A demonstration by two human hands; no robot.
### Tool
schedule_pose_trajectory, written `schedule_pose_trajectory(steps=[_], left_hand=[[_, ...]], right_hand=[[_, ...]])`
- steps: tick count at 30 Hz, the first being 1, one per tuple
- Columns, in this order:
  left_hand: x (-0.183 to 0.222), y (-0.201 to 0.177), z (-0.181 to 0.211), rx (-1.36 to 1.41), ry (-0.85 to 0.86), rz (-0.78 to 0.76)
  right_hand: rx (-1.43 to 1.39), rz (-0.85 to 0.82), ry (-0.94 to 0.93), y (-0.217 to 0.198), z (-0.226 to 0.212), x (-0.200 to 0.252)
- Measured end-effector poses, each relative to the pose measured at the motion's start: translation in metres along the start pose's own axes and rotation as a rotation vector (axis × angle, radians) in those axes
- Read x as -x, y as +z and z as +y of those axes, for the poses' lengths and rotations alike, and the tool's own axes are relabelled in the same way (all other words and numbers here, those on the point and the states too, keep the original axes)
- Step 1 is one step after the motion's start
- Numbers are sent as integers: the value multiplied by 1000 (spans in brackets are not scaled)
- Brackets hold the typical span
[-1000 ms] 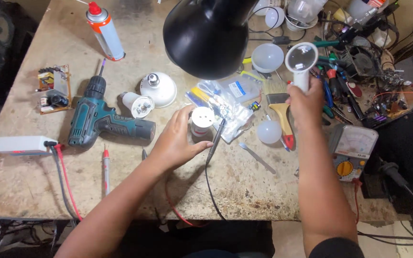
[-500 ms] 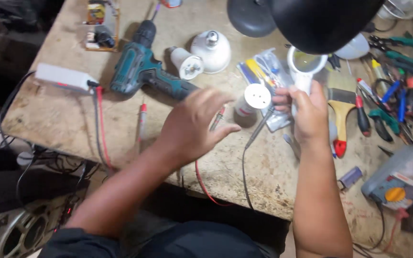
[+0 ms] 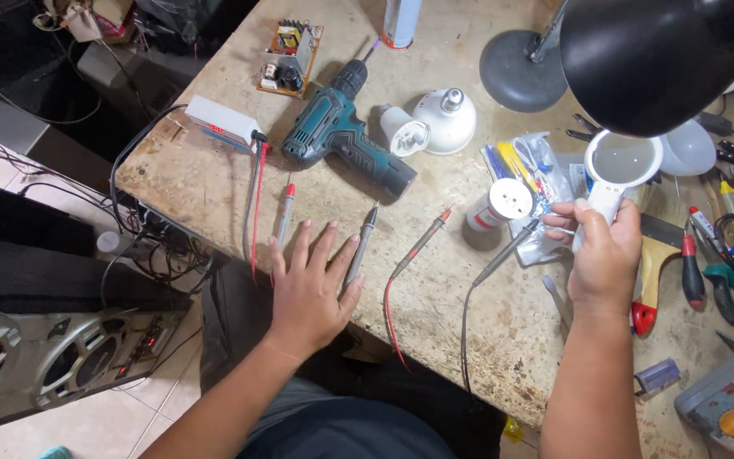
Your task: Testing LED bulbs with multimeter probes and inspecting components at a repair bench.
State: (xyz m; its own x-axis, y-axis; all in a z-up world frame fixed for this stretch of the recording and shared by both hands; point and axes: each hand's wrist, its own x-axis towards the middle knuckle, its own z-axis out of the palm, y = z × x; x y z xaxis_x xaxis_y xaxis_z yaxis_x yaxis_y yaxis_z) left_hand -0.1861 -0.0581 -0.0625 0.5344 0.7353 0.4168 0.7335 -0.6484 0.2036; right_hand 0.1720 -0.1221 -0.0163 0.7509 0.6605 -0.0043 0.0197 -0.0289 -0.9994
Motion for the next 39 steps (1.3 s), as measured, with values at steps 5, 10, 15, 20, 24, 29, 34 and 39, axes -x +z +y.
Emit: schedule_pose_trajectory(steps=[5, 10, 15, 20, 24, 29, 34, 39], left_hand=[[-4, -5, -34, 66, 10, -52], [-60, -34, -106, 10, -60, 107], [-124, -43, -201, -187, -148, -255], [-142, -39, -258, -253, -89, -229], [-136, -38, -277, -196, -261, -344], [-132, -53, -264, -164, -355, -379], [-134, -64, -218, -156, -307, -219], [-142, -43, -104, 142, -192, -294]], right_hand=[[34, 26, -21, -1, 0, -1], [48, 62, -67, -1, 0, -2], [47, 97, -43, -5, 13, -9], [39, 139, -38, -10, 17, -15], [35, 129, -32, -10, 18, -16], [28, 115, -19, -8, 19, -14], [23, 128, -15, -9, 23, -17], [15, 136, -30, -9, 21, -16]])
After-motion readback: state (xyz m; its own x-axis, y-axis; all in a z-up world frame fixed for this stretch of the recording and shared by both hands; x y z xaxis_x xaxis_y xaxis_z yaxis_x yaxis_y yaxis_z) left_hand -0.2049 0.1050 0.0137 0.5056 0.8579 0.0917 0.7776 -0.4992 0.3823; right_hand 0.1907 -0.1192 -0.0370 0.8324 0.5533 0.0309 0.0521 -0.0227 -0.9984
